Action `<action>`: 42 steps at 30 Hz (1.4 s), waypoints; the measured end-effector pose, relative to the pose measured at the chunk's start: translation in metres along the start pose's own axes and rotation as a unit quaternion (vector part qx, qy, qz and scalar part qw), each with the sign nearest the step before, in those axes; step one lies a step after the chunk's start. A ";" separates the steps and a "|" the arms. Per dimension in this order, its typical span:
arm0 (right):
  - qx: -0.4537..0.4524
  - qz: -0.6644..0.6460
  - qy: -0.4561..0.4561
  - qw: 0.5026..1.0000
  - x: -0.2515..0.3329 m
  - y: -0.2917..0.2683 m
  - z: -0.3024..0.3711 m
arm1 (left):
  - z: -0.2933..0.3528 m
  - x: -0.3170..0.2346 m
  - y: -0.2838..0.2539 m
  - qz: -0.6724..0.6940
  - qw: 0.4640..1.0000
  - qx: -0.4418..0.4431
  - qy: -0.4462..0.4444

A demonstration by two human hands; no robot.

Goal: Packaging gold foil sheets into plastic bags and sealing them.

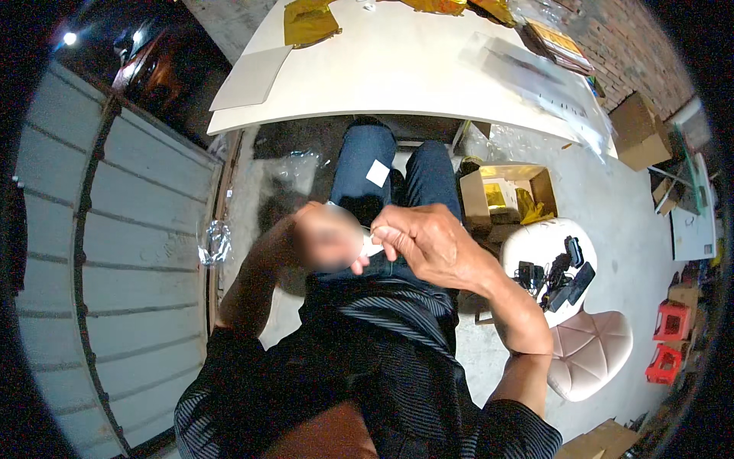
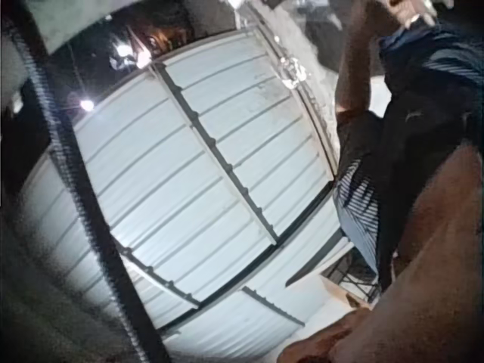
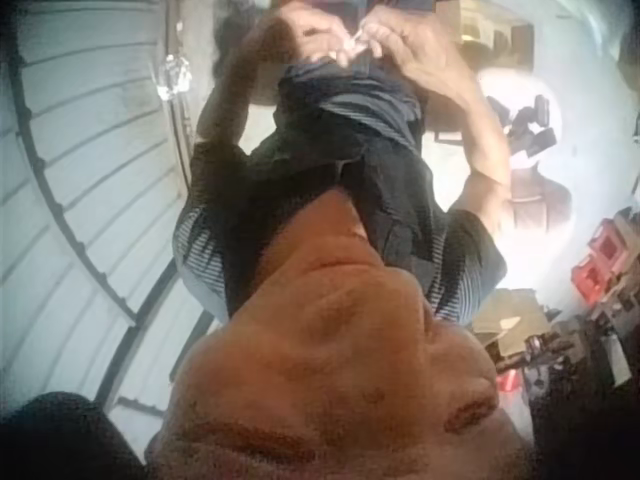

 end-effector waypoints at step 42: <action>-0.006 -0.273 0.101 0.957 -0.031 -0.058 -0.036 | -0.058 -0.007 -0.039 -0.081 0.988 -0.108 -0.079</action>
Point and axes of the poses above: each hand's wrist, its own z-axis away from the middle knuckle, its own y-axis out of the palm, x = y × z, the point moved 2 cm from there along -z, towards the middle knuckle, and after that the axes turned 5 degrees about x, right-handed, at the moved point
